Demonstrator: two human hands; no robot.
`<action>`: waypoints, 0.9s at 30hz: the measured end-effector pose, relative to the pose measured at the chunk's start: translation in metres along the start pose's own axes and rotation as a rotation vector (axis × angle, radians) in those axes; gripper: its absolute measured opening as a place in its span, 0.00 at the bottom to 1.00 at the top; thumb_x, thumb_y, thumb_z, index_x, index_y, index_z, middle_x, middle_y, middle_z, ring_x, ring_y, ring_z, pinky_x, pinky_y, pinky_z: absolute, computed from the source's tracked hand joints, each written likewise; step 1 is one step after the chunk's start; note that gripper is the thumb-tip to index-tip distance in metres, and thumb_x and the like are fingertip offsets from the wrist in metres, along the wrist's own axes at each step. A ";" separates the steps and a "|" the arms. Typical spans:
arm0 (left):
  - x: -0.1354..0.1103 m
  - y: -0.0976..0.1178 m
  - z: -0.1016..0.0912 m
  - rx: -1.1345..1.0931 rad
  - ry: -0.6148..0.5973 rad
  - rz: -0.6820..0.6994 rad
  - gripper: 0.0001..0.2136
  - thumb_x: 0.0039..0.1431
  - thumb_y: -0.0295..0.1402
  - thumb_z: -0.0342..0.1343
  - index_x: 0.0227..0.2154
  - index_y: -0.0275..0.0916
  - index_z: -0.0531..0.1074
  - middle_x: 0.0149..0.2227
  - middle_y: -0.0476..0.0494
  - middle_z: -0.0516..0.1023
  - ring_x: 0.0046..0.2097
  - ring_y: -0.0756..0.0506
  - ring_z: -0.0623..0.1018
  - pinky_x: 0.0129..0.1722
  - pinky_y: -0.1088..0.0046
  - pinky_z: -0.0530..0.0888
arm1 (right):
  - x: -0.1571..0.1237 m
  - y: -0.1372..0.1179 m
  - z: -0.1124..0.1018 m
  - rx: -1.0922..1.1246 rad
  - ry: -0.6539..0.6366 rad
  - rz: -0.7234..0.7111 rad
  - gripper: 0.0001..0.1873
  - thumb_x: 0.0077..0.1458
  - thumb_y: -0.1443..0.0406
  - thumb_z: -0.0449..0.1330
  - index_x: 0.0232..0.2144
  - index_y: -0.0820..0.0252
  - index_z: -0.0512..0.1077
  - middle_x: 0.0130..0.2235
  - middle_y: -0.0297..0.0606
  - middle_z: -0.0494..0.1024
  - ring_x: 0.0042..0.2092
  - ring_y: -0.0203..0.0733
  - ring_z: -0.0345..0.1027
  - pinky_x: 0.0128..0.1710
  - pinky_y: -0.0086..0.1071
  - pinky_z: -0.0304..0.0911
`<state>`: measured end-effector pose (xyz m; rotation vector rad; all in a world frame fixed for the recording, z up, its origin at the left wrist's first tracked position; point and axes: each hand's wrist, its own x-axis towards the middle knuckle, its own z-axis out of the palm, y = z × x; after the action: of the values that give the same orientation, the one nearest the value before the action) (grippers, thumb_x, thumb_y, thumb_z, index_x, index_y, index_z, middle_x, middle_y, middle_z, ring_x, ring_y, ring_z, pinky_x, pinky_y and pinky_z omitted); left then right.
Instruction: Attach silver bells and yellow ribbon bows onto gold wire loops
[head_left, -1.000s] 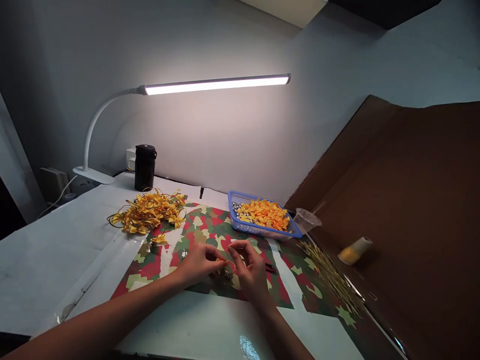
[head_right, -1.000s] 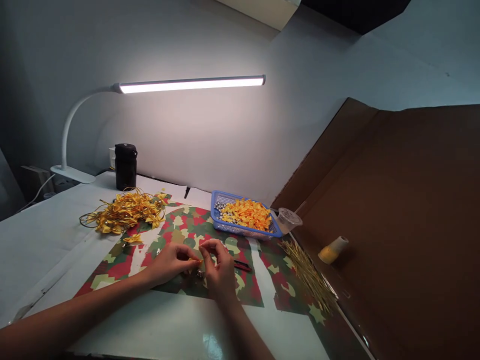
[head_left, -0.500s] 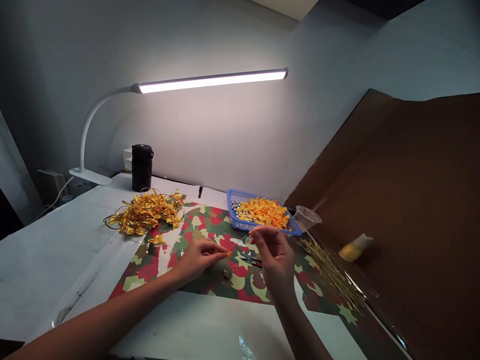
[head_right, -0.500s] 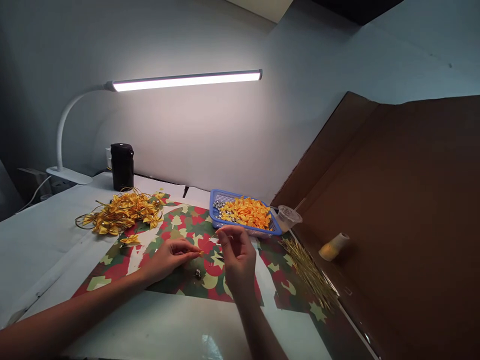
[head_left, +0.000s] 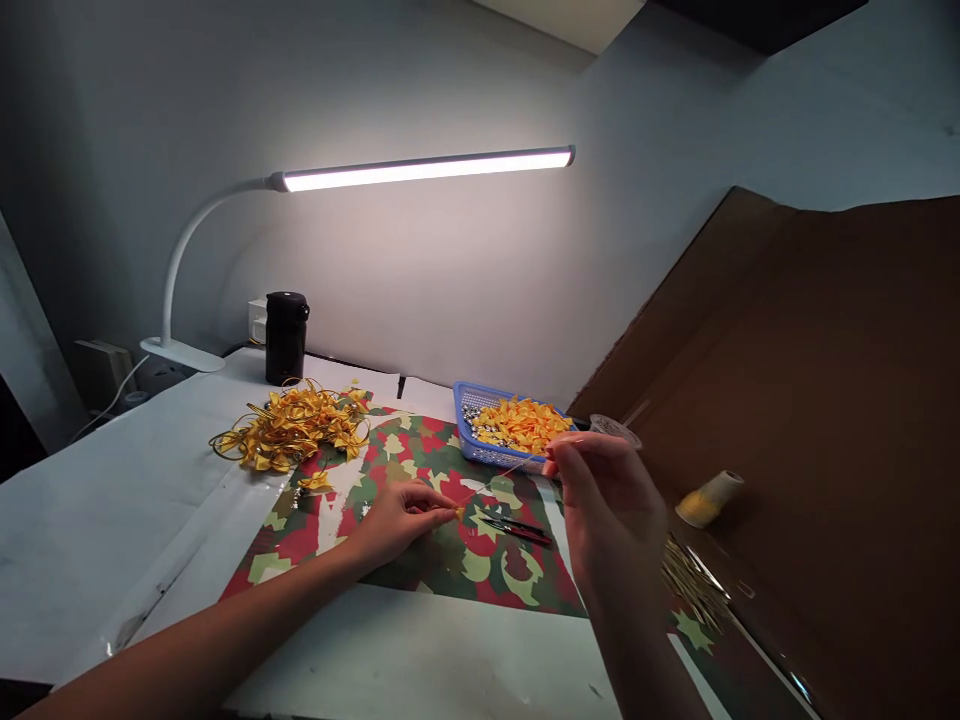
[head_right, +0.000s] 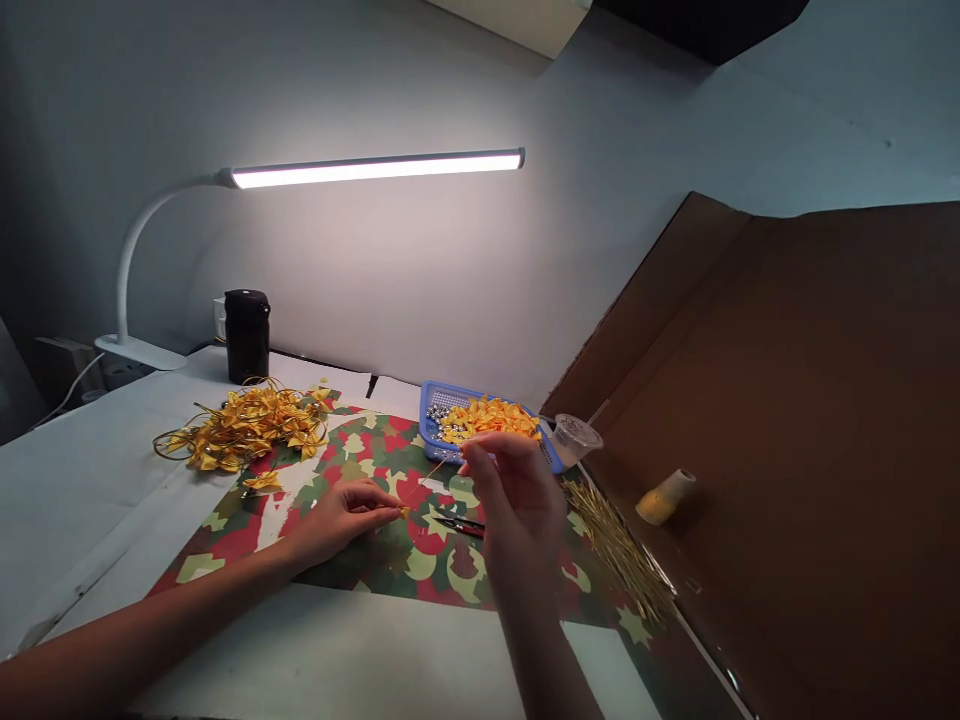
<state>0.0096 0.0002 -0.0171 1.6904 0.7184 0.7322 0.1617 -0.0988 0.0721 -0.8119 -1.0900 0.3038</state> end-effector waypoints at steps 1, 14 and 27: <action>0.000 0.001 0.000 0.000 -0.001 -0.002 0.14 0.47 0.43 0.60 0.31 0.37 0.81 0.30 0.46 0.77 0.28 0.49 0.71 0.29 0.74 0.68 | 0.001 -0.003 0.001 0.013 0.003 -0.008 0.02 0.52 0.67 0.65 0.30 0.56 0.75 0.29 0.30 0.75 0.28 0.30 0.67 0.29 0.24 0.65; -0.001 0.002 0.000 -0.010 -0.021 -0.016 0.16 0.46 0.44 0.60 0.30 0.36 0.80 0.30 0.46 0.74 0.27 0.50 0.70 0.28 0.74 0.68 | 0.004 -0.039 0.002 0.004 0.079 -0.181 0.05 0.50 0.72 0.64 0.28 0.58 0.75 0.26 0.30 0.74 0.30 0.33 0.67 0.31 0.27 0.64; -0.004 0.007 0.002 0.054 -0.033 0.024 0.14 0.50 0.44 0.59 0.29 0.38 0.80 0.34 0.43 0.79 0.36 0.45 0.75 0.36 0.72 0.72 | -0.007 -0.051 0.000 -0.065 0.114 -0.153 0.08 0.49 0.75 0.62 0.28 0.57 0.72 0.26 0.29 0.72 0.31 0.34 0.67 0.32 0.29 0.63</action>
<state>0.0088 -0.0054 -0.0113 1.7585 0.7018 0.7059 0.1502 -0.1377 0.1044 -0.7889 -1.0525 0.0924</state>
